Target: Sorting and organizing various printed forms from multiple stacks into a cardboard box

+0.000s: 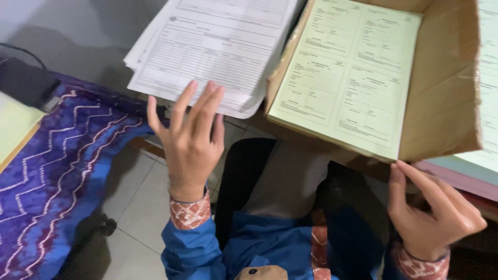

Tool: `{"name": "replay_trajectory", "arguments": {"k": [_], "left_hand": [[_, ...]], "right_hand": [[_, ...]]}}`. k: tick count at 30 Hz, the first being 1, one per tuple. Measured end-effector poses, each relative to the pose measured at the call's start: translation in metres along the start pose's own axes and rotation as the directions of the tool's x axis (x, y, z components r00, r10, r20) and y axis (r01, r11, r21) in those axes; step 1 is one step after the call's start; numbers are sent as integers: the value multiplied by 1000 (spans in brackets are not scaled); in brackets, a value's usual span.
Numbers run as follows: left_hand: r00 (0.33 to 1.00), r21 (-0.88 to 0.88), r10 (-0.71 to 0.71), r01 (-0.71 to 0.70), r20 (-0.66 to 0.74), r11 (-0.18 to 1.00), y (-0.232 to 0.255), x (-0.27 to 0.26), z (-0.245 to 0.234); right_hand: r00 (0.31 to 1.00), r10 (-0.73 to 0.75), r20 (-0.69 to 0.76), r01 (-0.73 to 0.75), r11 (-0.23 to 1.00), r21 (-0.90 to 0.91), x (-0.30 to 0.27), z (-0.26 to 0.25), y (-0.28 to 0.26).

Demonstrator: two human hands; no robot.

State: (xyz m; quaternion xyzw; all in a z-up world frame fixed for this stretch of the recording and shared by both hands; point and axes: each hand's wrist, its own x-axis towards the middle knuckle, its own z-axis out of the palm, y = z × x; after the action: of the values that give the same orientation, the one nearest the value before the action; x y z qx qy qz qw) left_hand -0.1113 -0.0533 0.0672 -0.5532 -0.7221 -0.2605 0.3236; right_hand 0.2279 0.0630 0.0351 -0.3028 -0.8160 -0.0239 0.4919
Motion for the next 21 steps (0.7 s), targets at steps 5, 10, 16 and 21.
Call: {"name": "replay_trajectory", "arguments": {"k": [5,10,16,21], "left_hand": [[979,102,61,-42,-196,994,-7,-4,-15],[882,-132,-115,61,-458,989,-9,0,-29],[913,-77,92,-133,-398,988,42,-37,-35],[827,-140,188,-304,-531,942,84,-24,-32]], "right_hand": [[995,84,62,-88,994,64,-31,4,25],[992,93,87,-104,987,124,-39,12,28],[958,-285,-16,285,951,118,15,9,-21],[944,-293,-152,324,909,262,-2,15,-27]]}}
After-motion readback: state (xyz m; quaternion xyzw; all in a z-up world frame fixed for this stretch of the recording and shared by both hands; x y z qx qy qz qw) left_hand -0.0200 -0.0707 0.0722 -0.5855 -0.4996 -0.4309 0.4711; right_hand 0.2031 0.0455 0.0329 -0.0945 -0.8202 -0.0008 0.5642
